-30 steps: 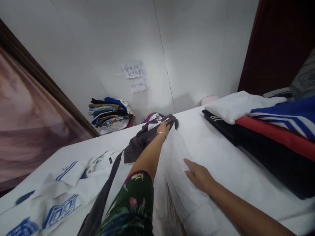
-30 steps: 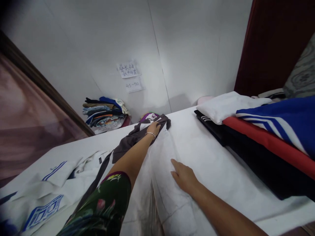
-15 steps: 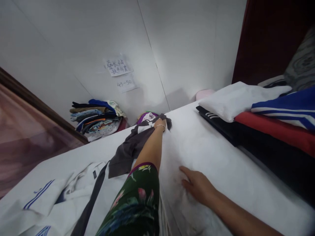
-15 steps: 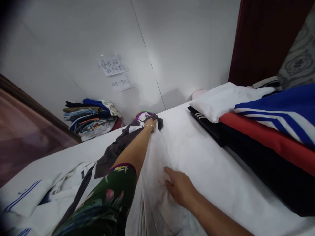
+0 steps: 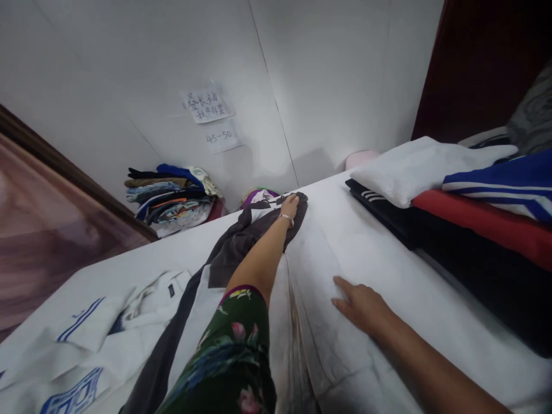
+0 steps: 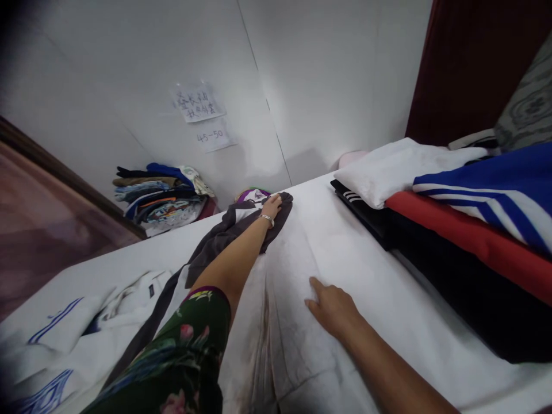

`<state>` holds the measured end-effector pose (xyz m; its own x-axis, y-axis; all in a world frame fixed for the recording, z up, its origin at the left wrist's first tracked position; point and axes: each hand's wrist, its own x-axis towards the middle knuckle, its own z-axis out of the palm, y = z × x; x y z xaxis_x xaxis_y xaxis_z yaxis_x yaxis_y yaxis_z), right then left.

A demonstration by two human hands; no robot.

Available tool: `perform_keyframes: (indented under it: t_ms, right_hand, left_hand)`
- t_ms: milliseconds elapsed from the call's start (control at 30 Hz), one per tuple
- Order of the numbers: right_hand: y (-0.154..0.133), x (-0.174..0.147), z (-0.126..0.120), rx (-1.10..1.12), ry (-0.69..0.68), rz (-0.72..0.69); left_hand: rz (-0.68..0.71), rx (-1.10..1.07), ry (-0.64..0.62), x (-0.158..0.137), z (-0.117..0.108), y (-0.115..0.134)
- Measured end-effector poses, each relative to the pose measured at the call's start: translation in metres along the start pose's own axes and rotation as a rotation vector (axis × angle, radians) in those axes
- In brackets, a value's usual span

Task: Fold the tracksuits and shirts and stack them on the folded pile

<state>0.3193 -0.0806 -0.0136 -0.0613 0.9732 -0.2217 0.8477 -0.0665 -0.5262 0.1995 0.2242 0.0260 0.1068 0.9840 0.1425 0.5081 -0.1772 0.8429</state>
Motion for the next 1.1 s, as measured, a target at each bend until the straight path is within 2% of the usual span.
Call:
perform_keyframes:
  t_ms: [100,167,267,333,433,500,567,733,833,900,1000,1100]
  right_hand:
    - [-0.001,-0.001,-0.004,-0.009,-0.034,-0.004]
    - [-0.001,-0.002,-0.007,-0.016,-0.033,-0.012]
    - [-0.003,-0.004,-0.01,-0.03,-0.021,-0.006]
    - [-0.004,-0.004,-0.013,-0.032,-0.018,-0.007]
    - [-0.006,-0.005,-0.017,-0.023,-0.019,-0.009]
    - [-0.006,-0.007,-0.018,0.002,-0.006,-0.003]
    - [-0.005,-0.014,-0.017,0.046,0.017,0.008]
    - [0.004,-0.057,-0.004,0.265,0.036,0.0]
    - [0.008,-0.087,0.007,0.403,0.019,0.025]
    - [0.009,-0.106,0.013,0.369,0.058,0.002]
    - [0.005,-0.13,0.022,0.195,0.16,-0.072]
    - [-0.005,-0.149,0.032,0.053,0.258,-0.213]
  left_hand:
    - [0.015,-0.016,-0.039,-0.027,-0.022,0.0]
    - [0.011,-0.009,-0.062,-0.058,-0.035,-0.006]
    - [0.041,0.085,-0.099,-0.123,-0.046,-0.02]
    - [0.116,0.248,-0.132,-0.172,-0.05,-0.027]
    - [0.201,0.402,-0.204,-0.238,-0.055,-0.028]
    - [0.209,0.426,-0.22,-0.272,-0.058,-0.024]
    - [0.146,0.414,-0.204,-0.298,-0.061,-0.021]
    - [-0.125,0.264,-0.148,-0.328,-0.066,-0.024]
    - [-0.166,0.221,-0.158,-0.332,-0.066,-0.025]
    - [-0.154,0.244,-0.175,-0.33,-0.066,-0.023]
    - [-0.162,0.28,-0.178,-0.325,-0.062,-0.019]
    - [-0.205,0.234,-0.196,-0.318,-0.056,-0.017]
